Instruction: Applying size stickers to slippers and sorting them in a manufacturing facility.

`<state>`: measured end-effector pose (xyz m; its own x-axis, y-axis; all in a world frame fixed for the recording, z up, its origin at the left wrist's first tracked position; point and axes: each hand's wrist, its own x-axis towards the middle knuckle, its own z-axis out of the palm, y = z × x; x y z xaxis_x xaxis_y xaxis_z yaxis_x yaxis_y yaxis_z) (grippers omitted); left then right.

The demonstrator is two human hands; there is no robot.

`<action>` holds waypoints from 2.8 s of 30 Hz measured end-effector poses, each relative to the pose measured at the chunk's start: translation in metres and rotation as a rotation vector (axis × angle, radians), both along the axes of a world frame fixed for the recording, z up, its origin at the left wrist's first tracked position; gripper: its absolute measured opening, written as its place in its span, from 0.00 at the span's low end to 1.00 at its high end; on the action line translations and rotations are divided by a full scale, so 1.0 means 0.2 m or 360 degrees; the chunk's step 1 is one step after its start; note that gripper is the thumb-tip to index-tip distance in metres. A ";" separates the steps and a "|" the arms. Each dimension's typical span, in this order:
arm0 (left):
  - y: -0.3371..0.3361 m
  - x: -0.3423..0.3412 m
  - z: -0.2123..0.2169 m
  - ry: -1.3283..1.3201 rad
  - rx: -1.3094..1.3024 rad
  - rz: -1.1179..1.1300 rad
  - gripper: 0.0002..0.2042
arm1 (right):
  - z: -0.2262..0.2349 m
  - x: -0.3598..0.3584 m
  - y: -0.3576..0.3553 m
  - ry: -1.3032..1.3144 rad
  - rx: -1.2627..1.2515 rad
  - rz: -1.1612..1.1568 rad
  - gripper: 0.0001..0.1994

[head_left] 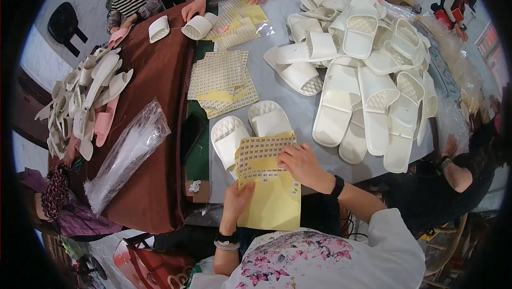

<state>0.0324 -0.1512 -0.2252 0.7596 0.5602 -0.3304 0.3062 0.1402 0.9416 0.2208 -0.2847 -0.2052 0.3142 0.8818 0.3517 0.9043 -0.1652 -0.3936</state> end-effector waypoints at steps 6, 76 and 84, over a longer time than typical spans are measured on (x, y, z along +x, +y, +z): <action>0.00 0.00 0.01 -0.0010 -0.0029 -0.0015 0.11 | 0.01 -0.01 -0.01 -0.0013 -0.0057 0.0006 0.05; 0.41 -0.58 0.56 -0.0437 0.0753 0.0907 0.09 | -0.18 -0.15 0.36 0.0314 0.0222 -0.0135 0.20; 0.38 -0.53 0.65 -0.0436 0.0453 0.0968 0.14 | 0.61 0.18 -0.15 -0.0149 0.0643 -0.0434 0.14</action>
